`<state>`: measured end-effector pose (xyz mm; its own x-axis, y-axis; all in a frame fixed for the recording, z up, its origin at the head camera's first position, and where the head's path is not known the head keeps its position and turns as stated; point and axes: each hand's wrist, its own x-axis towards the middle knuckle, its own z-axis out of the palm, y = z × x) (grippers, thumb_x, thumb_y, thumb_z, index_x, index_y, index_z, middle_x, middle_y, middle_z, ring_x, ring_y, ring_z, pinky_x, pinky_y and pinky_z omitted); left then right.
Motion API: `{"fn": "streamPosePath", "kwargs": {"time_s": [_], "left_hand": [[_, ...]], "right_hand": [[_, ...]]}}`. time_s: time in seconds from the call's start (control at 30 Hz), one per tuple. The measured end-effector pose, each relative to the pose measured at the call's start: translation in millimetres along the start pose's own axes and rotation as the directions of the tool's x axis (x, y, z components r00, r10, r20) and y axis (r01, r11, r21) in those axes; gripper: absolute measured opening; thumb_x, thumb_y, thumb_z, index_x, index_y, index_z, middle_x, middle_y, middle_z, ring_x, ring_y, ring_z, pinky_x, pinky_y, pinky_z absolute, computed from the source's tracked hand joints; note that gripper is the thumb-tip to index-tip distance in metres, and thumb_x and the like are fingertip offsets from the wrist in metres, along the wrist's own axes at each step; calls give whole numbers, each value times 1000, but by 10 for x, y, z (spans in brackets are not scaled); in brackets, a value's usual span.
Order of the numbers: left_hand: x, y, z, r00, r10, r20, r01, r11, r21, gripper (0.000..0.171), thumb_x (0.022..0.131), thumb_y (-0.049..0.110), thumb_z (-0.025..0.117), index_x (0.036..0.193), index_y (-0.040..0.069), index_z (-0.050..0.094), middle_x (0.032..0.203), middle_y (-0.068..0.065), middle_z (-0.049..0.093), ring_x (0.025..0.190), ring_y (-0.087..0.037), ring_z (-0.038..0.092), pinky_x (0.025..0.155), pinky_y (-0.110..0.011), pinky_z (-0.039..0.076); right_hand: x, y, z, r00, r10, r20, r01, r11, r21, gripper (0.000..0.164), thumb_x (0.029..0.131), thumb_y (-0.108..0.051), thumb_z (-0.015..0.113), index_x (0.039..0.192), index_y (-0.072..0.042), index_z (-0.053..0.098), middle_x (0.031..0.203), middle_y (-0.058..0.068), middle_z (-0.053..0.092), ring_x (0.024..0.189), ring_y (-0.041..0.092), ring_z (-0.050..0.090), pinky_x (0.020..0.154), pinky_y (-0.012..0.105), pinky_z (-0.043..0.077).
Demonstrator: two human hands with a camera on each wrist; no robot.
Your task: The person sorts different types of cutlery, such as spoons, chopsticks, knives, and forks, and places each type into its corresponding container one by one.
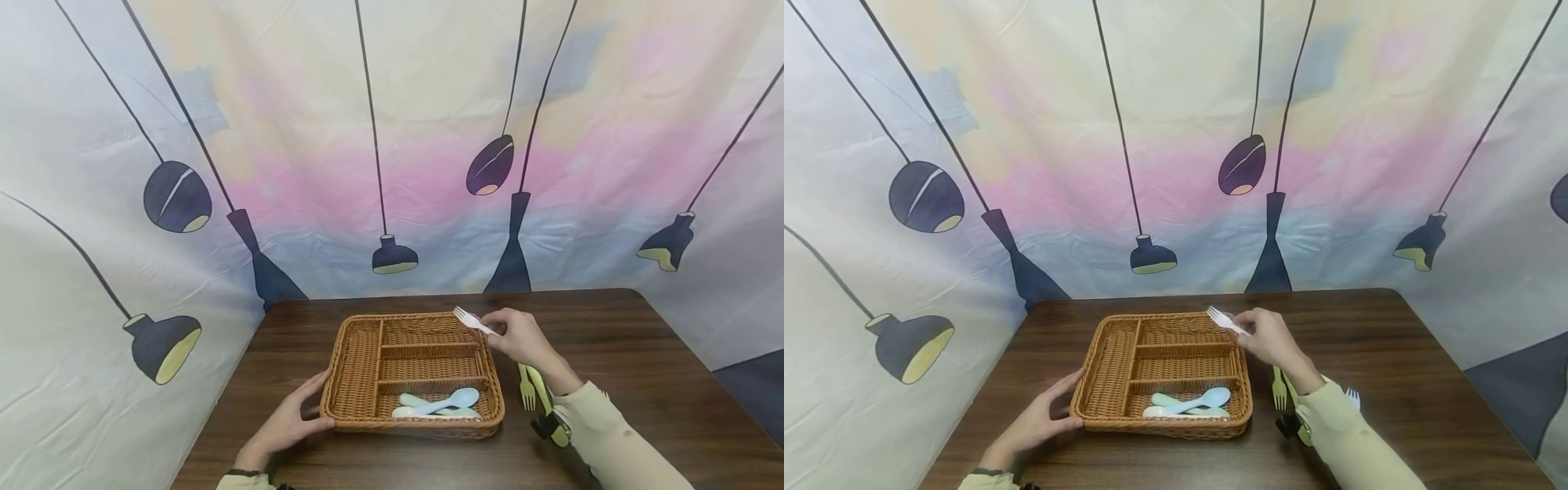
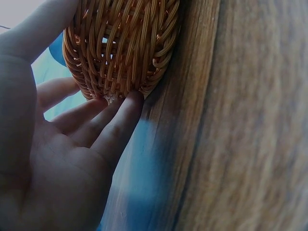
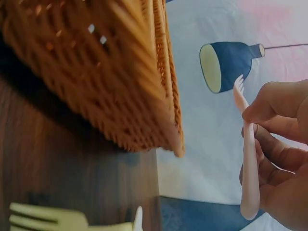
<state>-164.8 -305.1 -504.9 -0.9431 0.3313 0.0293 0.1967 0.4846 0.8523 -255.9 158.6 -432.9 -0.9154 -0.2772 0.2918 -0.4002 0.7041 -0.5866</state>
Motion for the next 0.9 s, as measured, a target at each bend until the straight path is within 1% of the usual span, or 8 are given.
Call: {"fn": "streamPosePath", "kwargs": {"time_s": [0.2,0.43,0.63,0.73,0.9], "left_hand": [[9,-4,0,1000,0,6,0,1000,-8,92,81,27,81,155,20,27,160,-18,21,141,-40,28,97,-28,52],[7,1,-1,1000,3,2,-3,1000,-16,92,81,26,81,155,19,28,159,-18,21,141,-40,28,97,-30,52],[11,-7,7,1000,4,7,-4,1000,-17,92,81,26,80,155,20,27,160,-16,21,141,-39,28,98,-30,51],[10,-12,7,1000,3,4,-3,1000,-15,92,81,26,81,155,21,27,160,-16,21,141,-39,28,98,-31,51],[3,-14,6,1000,3,-2,-3,1000,-13,92,80,27,81,155,22,27,160,-17,21,141,-39,28,98,-32,52]], "right_hand": [[97,-145,31,1000,-26,14,26,1000,5,27,82,-7,64,107,-11,74,91,0,66,74,12,57,60,29,46],[162,-274,89,999,-31,37,29,998,53,29,83,-7,64,108,-13,74,100,3,67,78,13,60,59,28,45],[176,-347,159,998,-52,44,49,997,61,28,84,-6,64,109,-12,74,101,3,67,79,12,60,60,28,47],[189,-385,194,996,-76,39,73,996,59,27,83,-6,65,109,-11,74,100,3,67,77,13,60,61,28,48],[218,-436,253,995,-88,47,85,994,65,27,83,-7,66,109,-12,74,98,1,66,77,12,58,62,28,47]]}}
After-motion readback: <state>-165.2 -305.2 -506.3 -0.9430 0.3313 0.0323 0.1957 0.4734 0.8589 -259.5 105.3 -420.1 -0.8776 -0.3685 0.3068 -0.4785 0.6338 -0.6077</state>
